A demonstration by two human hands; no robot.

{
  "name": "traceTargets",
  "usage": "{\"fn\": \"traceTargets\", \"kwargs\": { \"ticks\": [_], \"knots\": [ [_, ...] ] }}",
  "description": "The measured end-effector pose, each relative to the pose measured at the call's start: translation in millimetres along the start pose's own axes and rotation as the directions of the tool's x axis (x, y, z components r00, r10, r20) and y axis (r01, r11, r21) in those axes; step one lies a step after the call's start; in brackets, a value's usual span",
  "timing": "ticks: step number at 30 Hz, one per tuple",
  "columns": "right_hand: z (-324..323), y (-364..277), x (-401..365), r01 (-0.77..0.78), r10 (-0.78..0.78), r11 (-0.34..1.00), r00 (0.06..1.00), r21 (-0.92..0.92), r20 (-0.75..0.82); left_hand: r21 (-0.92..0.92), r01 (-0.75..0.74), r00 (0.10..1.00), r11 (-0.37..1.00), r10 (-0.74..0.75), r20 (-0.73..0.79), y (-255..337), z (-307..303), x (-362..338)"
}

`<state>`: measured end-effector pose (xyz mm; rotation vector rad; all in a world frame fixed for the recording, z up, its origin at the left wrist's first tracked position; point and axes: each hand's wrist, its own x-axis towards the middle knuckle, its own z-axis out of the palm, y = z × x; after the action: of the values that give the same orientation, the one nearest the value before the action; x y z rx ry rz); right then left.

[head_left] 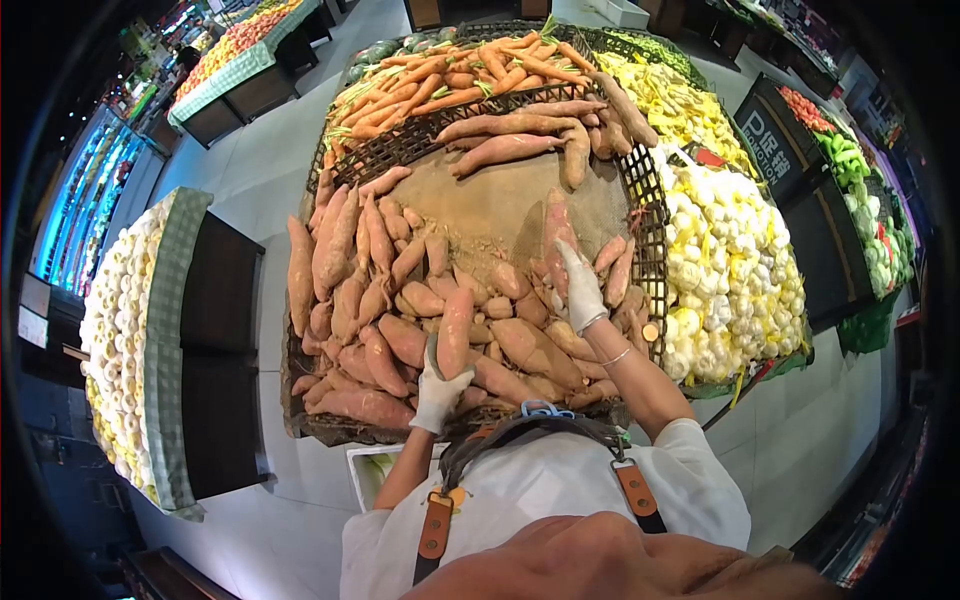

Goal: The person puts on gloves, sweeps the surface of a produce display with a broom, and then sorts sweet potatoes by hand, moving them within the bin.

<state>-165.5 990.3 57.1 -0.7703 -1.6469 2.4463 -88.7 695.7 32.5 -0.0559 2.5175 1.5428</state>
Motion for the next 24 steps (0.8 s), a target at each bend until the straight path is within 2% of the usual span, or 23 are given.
{"fn": "traceTargets", "kwargs": {
  "ticks": [1, 4, 5, 7, 9, 10, 11, 12, 14, 15, 18, 24],
  "knots": [
    [9, 2, 10, 0.014, -0.013, 1.0, 0.999, 0.028, -0.03, -0.021, -0.002, 1.0, 1.0, 0.002, -0.002, -2, 0, 1],
    [53, -39, 5, -0.102, 0.108, 0.993, 0.987, 0.053, -0.122, -0.089, 0.007, 1.0, 0.996, -0.007, 0.007, 1, 0, 2],
    [64, -44, 17, -0.096, 0.109, 0.991, 0.983, 0.096, -0.149, -0.111, 0.0, 1.0, 0.994, 0.001, 0.011, 1, -1, 2],
    [80, -42, 64, 0.023, 0.003, 0.97, 0.994, 0.243, -0.109, -0.142, -0.055, 0.998, 0.988, 0.059, 0.024, -6, -1, 5],
    [110, -50, 90, -0.005, 0.049, 0.979, 0.977, 0.206, -0.209, -0.211, -0.034, 0.998, 0.977, 0.045, 0.047, -9, -1, 8],
    [109, -24, 134, 0.048, -0.017, 0.987, 0.981, 0.154, -0.194, -0.244, -0.024, 0.998, 0.969, 0.04, 0.058, -12, -2, 9],
    [121, -29, 142, 0.103, -0.084, 0.989, 0.981, 0.103, -0.178, -0.318, 0.002, 0.997, 0.948, 0.024, 0.078, -10, -2, 10],
    [124, -33, 141, -0.107, 0.126, 0.985, 0.983, 0.136, -0.134, -0.328, 0.067, 0.993, 0.942, -0.03, 0.115, -9, -2, 10],
    [133, -36, 156, -0.083, 0.129, 0.969, 0.973, 0.233, -0.191, -0.342, 0.194, 0.973, 0.919, -0.137, 0.184, -4, -6, 9],
    [136, -39, 166, -0.069, 0.133, 0.958, 0.967, 0.278, -0.217, -0.354, 0.021, 0.996, 0.935, 0.012, 0.091, -15, -1, 11],
    [136, -51, 182, -0.166, 0.237, 0.946, 0.939, 0.277, -0.25, -0.297, 0.049, 0.995, 0.954, -0.02, 0.099, -14, -2, 10],
    [135, -39, 189, -0.067, 0.135, 0.973, 0.941, 0.222, -0.309, -0.205, 0.063, 0.992, 0.977, -0.039, 0.119, -4, -8, 10]
  ]
}}
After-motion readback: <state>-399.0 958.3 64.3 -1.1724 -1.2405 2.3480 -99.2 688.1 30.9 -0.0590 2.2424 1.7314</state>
